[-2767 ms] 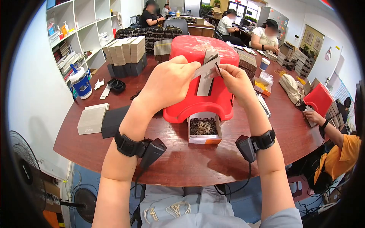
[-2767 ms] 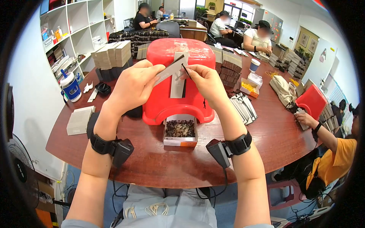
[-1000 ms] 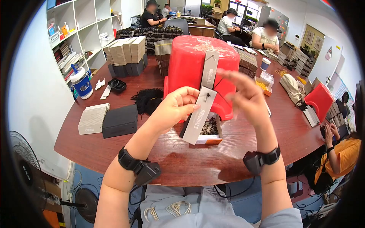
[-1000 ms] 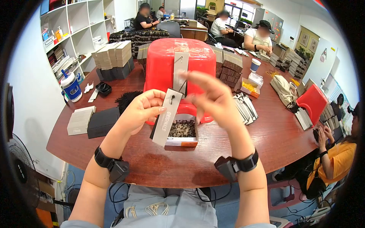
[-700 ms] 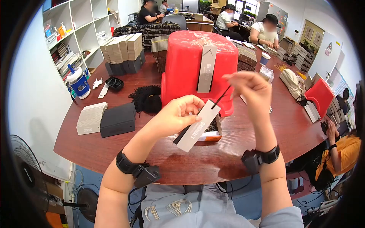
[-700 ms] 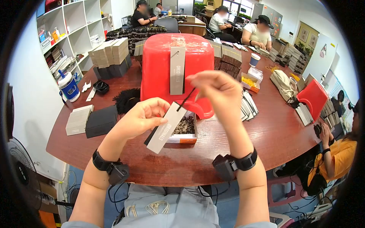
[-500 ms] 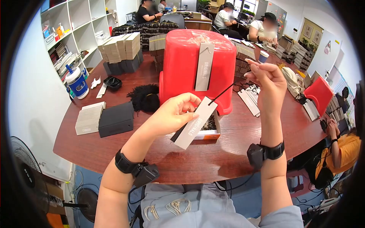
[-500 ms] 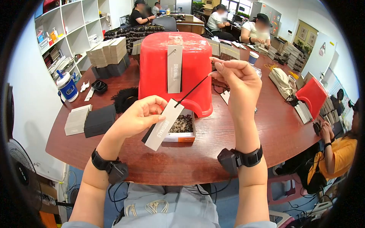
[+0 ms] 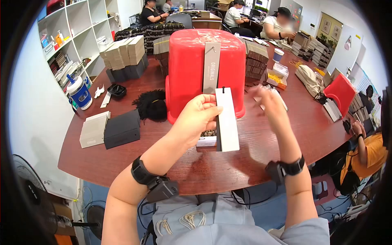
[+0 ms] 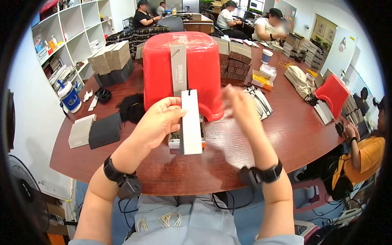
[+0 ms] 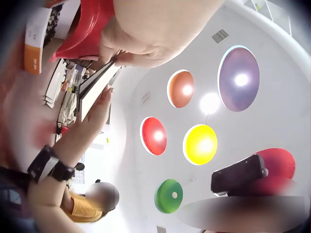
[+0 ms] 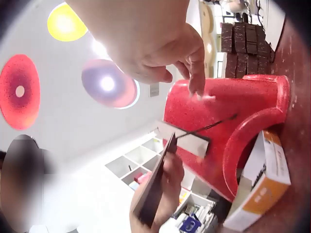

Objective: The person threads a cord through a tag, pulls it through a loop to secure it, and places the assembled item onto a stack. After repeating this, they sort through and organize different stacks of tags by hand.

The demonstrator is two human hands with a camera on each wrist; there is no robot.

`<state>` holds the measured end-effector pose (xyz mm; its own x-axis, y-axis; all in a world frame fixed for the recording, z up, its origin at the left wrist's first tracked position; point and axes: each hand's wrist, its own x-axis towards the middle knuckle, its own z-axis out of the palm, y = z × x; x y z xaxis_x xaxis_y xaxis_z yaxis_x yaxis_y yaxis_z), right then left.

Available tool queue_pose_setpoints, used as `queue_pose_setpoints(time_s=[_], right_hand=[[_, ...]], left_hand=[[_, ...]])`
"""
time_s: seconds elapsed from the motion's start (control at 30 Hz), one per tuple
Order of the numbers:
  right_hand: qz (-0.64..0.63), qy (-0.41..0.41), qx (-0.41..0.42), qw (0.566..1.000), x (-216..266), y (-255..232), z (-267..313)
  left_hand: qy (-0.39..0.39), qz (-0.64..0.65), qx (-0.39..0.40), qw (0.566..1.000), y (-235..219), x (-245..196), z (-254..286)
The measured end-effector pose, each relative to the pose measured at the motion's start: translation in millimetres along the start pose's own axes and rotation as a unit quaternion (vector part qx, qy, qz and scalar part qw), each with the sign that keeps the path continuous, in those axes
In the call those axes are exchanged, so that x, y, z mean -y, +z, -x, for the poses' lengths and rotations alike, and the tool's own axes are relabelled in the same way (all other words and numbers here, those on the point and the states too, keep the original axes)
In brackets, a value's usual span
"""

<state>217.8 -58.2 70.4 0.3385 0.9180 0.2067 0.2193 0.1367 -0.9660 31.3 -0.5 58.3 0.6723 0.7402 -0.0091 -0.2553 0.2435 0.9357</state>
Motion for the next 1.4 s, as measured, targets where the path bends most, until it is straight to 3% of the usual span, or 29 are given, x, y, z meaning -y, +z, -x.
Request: queue_pose_setpoints(time_s=[0.03, 0.1, 0.17, 0.23, 0.27, 0.37, 0.43, 0.47, 0.53, 0.57, 0.63, 0.67, 0.7, 0.77, 0.83, 0.87, 0.93, 0.97, 1.03, 1.13, 1.2, 1.4], right_hand=[[0.072, 0.033, 0.080, 0.994, -1.8, 3.3, 11.7], [0.201, 0.014, 0.147, 0.968, -14.3, 15.1, 29.1], [0.166, -0.012, 0.162, 0.973, -8.9, 25.7, 44.5], [0.128, 0.110, 0.166, 0.972, -7.0, 16.1, 35.7], [0.082, 0.113, 0.131, 0.982, -16.5, 10.5, 29.3], [0.214, 0.066, -0.011, 0.974, -33.8, -26.9, -6.1], [0.290, 0.000, -0.023, 0.957, -58.0, -61.4, -43.0], [0.361, -0.106, -0.074, 0.924, -74.5, -76.9, -59.3], [0.488, -0.115, -0.087, 0.861, -73.2, -88.8, -71.7], [0.494, -0.115, -0.076, 0.859, -78.2, -90.0, -74.5], [0.564, -0.061, -0.045, 0.822, -91.0, -91.2, -73.5], [0.561, -0.063, -0.040, 0.824, -94.0, -92.5, -72.0], [0.595, -0.067, -0.046, 0.800, -92.8, -94.2, -69.7], [0.632, -0.054, -0.061, 0.770, -88.2, -96.5, -68.7], [0.647, -0.099, -0.086, 0.751, -77.0, -90.2, -60.7], [0.648, -0.100, -0.086, 0.750, -66.6, -81.8, -55.0], [0.582, -0.137, -0.111, 0.794, -38.6, -48.0, -38.8], [0.530, -0.209, -0.102, 0.815, -28.9, -29.0, -29.2], [0.420, -0.226, 0.025, 0.879, -6.9, 13.8, -7.7], [0.378, -0.252, 0.142, 0.880, 3.3, 72.9, 9.4], [0.364, -0.312, 0.188, 0.857, -4.4, 107.8, 1.1], [0.430, -0.278, 0.229, 0.828, -25.0, 196.1, -27.0]], left_hand=[[0.017, -0.005, -0.039, 0.999, 4.4, 2.9, -3.6], [0.019, 0.002, -0.050, 0.999, 18.1, 8.5, -6.0], [0.022, -0.022, -0.079, 0.996, 28.8, 14.4, -6.8], [0.025, -0.018, -0.061, 0.998, 27.0, 19.3, -11.2], [0.015, -0.052, -0.040, 0.998, 25.2, 19.1, -10.1], [0.017, -0.142, -0.047, 0.989, 12.7, 14.9, -0.5], [0.023, -0.201, 0.025, 0.979, -7.1, 16.4, 6.3], [0.033, -0.218, 0.013, 0.975, -11.4, 14.5, 13.6], [0.017, -0.258, -0.006, 0.966, -27.7, 15.9, 24.8], [0.003, -0.294, -0.011, 0.956, -37.0, 17.0, 29.5], [0.061, -0.319, -0.026, 0.946, -57.6, 16.5, 37.6], [0.076, -0.359, -0.057, 0.928, -68.3, 12.0, 41.8], [0.091, -0.399, -0.086, 0.908, -78.6, 5.3, 44.5], [0.183, -0.489, -0.178, 0.834, -109.8, 1.7, 40.9], [0.220, -0.566, -0.238, 0.758, -130.5, -6.5, 37.6], [0.194, -0.595, -0.242, 0.742, -135.9, -9.1, 34.5], [0.170, -0.622, -0.245, 0.724, -142.6, -10.5, 26.1], [0.173, -0.636, -0.234, 0.714, -147.9, -6.4, 20.2], [0.176, -0.649, -0.221, 0.707, -153.9, 1.4, 11.9], [0.145, -0.648, -0.240, 0.708, -158.3, 7.0, 4.8], [0.128, -0.640, -0.250, 0.715, -161.7, 9.6, 5.3], [0.137, -0.645, -0.264, 0.703, -165.0, 12.5, 3.2]])
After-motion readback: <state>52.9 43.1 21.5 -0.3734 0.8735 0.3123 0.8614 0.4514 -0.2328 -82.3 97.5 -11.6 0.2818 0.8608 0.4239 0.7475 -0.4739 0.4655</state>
